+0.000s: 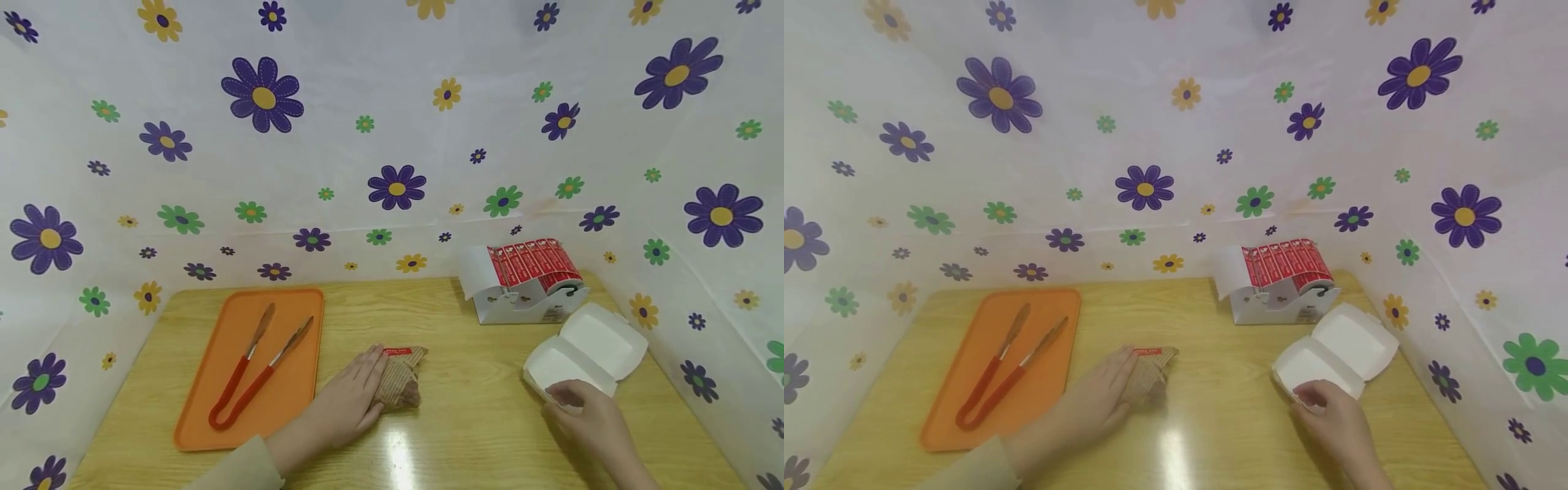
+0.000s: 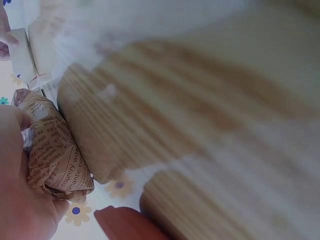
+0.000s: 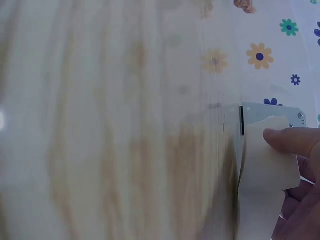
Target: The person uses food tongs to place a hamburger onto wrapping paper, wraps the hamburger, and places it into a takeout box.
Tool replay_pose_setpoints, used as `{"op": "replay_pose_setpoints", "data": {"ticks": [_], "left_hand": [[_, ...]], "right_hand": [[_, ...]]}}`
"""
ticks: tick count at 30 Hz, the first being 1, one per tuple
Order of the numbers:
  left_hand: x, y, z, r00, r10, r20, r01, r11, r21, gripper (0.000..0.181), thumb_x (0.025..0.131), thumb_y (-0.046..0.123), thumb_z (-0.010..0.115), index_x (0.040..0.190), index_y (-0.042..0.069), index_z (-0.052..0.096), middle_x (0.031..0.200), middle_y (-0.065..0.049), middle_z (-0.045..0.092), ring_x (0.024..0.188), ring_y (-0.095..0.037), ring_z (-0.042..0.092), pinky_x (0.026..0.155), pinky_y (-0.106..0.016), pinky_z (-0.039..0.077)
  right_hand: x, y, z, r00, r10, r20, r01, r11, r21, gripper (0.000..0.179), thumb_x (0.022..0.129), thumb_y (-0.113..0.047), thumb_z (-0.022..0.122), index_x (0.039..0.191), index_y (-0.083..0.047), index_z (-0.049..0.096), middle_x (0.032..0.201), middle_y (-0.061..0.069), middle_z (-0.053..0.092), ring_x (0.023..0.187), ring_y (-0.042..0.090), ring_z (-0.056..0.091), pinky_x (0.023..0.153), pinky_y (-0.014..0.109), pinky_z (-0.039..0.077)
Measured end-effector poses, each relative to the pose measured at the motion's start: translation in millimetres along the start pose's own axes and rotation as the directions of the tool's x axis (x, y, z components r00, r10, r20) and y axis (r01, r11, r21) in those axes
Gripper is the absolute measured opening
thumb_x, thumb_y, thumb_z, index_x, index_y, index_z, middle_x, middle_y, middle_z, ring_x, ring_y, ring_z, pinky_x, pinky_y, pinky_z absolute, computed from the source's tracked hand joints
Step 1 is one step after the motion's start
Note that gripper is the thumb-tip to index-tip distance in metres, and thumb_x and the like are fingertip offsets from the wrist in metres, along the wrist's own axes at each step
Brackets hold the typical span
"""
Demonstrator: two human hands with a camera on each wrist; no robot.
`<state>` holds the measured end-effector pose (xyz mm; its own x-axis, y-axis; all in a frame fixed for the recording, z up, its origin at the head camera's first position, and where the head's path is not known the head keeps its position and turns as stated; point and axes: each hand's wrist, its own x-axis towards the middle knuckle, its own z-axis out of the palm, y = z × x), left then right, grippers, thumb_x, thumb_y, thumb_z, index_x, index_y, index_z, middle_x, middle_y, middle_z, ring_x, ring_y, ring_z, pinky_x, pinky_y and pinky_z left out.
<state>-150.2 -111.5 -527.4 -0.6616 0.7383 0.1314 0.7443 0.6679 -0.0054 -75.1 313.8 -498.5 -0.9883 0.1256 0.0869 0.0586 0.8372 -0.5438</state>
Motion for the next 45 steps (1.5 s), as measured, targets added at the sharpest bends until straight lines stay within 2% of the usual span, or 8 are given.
{"op": "replay_pose_setpoints", "data": {"ticks": [4, 8, 18, 23, 27, 30, 38, 45], "left_hand": [[-3.1, -1.3, 3.3, 1.000, -0.006, -0.005, 0.006, 1.000, 0.002, 0.081, 0.107, 0.043, 0.055, 0.165, -0.006, 0.027, 0.172, -0.026, 0.029, 0.161, -0.037, 0.032, 0.132, -0.046, 0.032], [-5.0, -2.5, 4.3, 1.000, -0.013, -0.005, 0.013, 1.000, 0.014, 0.082, 0.107, 0.044, 0.054, 0.165, -0.006, 0.025, 0.173, -0.025, 0.029, 0.161, -0.036, 0.031, 0.132, -0.045, 0.031], [-8.3, -0.8, -2.8, 1.000, -0.025, 0.001, 0.025, 1.000, -0.014, 0.080, 0.107, 0.043, 0.055, 0.165, -0.005, 0.027, 0.172, -0.025, 0.029, 0.161, -0.037, 0.032, 0.131, -0.045, 0.035], [-8.4, 0.0, -4.7, 0.999, -0.032, 0.023, 0.032, 0.999, -0.017, 0.080, 0.108, 0.043, 0.053, 0.166, -0.004, 0.026, 0.173, -0.025, 0.027, 0.162, -0.036, 0.030, 0.132, -0.045, 0.032], [-7.8, -0.1, -4.2, 0.999, -0.030, 0.014, 0.030, 0.999, -0.012, 0.080, 0.107, 0.043, 0.053, 0.165, -0.005, 0.026, 0.173, -0.025, 0.027, 0.162, -0.036, 0.030, 0.132, -0.045, 0.032], [-7.4, -0.3, -3.0, 1.000, -0.029, 0.003, 0.029, 1.000, -0.009, 0.080, 0.107, 0.043, 0.053, 0.165, -0.005, 0.027, 0.173, -0.025, 0.029, 0.161, -0.036, 0.031, 0.132, -0.045, 0.033], [-7.4, -0.1, -2.4, 1.000, -0.027, -0.006, 0.027, 1.000, 0.006, 0.079, 0.107, 0.043, 0.054, 0.165, -0.005, 0.029, 0.172, -0.025, 0.030, 0.161, -0.036, 0.033, 0.131, -0.044, 0.034], [-7.5, 0.0, -5.7, 1.000, -0.025, -0.002, 0.025, 1.000, 0.004, 0.079, 0.107, 0.043, 0.054, 0.164, -0.005, 0.029, 0.172, -0.025, 0.030, 0.161, -0.036, 0.033, 0.131, -0.045, 0.034]], "right_hand": [[1.3, 2, 1, 0.998, -0.002, -0.064, 0.004, 1.000, 0.029, 0.009, 0.090, -0.015, 0.084, 0.097, -0.011, 0.080, 0.096, 0.006, 0.081, 0.082, -0.002, 0.065, 0.074, 0.020, 0.057], [3.9, 1, 1, 0.968, -0.047, -0.245, 0.060, 0.997, 0.047, 0.007, 0.087, -0.008, 0.085, 0.091, -0.010, 0.080, 0.091, 0.009, 0.080, 0.077, -0.016, 0.056, 0.070, 0.006, 0.048], [18.9, -12, -11, 0.739, -0.137, -0.660, 0.238, 0.969, 0.065, 0.014, 0.077, 0.012, 0.080, 0.089, 0.007, 0.076, 0.082, -0.016, 0.067, 0.087, -0.034, 0.043, 0.079, -0.005, 0.035], [29.4, -21, -22, 0.646, -0.186, -0.740, 0.343, 0.937, 0.064, 0.008, 0.083, 0.007, 0.074, 0.089, 0.012, 0.074, 0.082, -0.002, 0.070, 0.091, -0.028, 0.047, 0.085, -0.001, 0.037], [37.2, -32, -31, 0.601, -0.244, -0.762, 0.407, 0.913, 0.029, 0.007, 0.082, 0.009, 0.073, 0.087, 0.012, 0.073, 0.082, 0.021, 0.071, 0.095, -0.027, 0.050, 0.089, 0.000, 0.040], [40.9, -42, -35, 0.598, -0.298, -0.744, 0.444, 0.896, -0.002, 0.008, 0.083, 0.004, 0.074, 0.087, 0.011, 0.073, 0.083, 0.029, 0.070, 0.099, -0.027, 0.050, 0.091, 0.000, 0.040], [53.9, -71, -31, 0.485, -0.511, -0.710, 0.634, 0.764, -0.117, 0.048, 0.103, -0.032, 0.062, 0.080, 0.009, 0.073, 0.077, 0.023, 0.070, 0.092, -0.012, 0.056, 0.092, -0.002, 0.041], [63.5, -100, -16, 0.347, -0.713, -0.609, 0.775, 0.584, -0.242, 0.045, 0.108, -0.026, 0.059, 0.076, 0.002, 0.073, 0.074, 0.011, 0.072, 0.064, 0.024, 0.063, 0.068, 0.017, 0.054]]}}
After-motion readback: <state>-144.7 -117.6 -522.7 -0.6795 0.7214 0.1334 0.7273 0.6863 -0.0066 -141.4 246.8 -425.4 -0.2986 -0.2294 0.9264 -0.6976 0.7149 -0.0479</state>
